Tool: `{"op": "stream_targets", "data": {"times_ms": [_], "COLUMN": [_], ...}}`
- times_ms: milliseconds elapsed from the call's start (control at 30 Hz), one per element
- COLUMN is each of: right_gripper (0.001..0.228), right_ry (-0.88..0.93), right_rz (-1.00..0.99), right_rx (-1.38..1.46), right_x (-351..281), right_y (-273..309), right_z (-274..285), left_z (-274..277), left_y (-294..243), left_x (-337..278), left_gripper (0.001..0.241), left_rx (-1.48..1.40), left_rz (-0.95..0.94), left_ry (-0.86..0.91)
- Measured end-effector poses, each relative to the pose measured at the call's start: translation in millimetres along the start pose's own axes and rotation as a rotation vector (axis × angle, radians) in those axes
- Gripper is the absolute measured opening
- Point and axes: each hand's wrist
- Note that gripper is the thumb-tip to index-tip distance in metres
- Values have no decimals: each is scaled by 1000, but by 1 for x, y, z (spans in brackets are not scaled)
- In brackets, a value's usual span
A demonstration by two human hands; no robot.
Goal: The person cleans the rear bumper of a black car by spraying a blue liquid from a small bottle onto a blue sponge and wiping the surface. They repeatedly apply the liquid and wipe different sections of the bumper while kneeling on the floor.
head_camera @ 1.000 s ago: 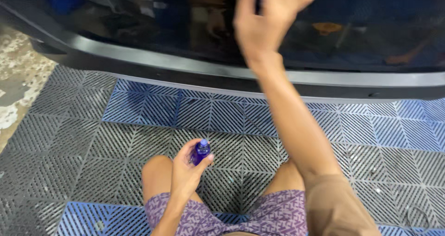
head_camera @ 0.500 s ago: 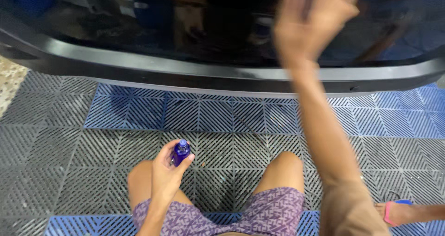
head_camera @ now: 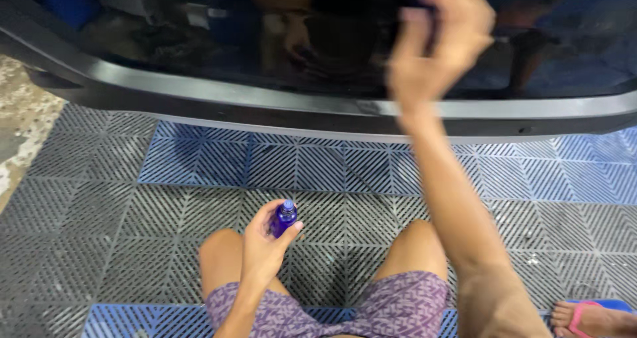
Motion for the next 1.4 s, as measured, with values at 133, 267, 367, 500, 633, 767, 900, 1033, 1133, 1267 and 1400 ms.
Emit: {"op": "stream_targets", "data": {"times_ms": [133,267,367,500,633,767,900,1033,1133,1267,1400], "right_gripper": [24,25,29,24,23,26,22,19,28,26,29], "right_ry": [125,233,174,179,110,40,-2,108,201,307,312], "right_rz": [-36,-4,20,7,-138,-345,-280,-153,-114,-116,-53], "right_rx": [201,250,274,139,-90,-68,-11,43,138,214,128], "right_x": [-11,-19,-27,-42,-33,-24,-38,-60,-60,-67,-80], "right_y": [101,172,155,49,-68,-116,-76,28,111,167,116], "right_z": [-79,-124,-115,-39,59,95,61,-11,-67,-110,-84], "left_z": [16,28,31,24,7,-9,-11,-3,4,10,8], "left_y": [-4,-12,-16,-11,-7,-9,-11,-14,-18,-26,-33], "left_x": [-9,-11,-10,-1,9,11,11,9,8,8,12], "left_gripper": [49,51,49,47,46,47,46,45,45,47,45], "left_rx": [-36,11,-8,-8,30,28,-16,-3,-53,-32,-14], "left_rz": [-13,4,-15,-36,-27,-18,57,-33,-47,-64,-62], "left_ry": [-47,-121,-107,-67,2,34,32,17,-6,-53,-46]}}
Point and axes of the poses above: each hand's wrist, its own x-axis towards the middle knuckle, its own z-axis out of the back of the hand, y = z × x, and after that the axes turned 5 degrees about -y, right-handed
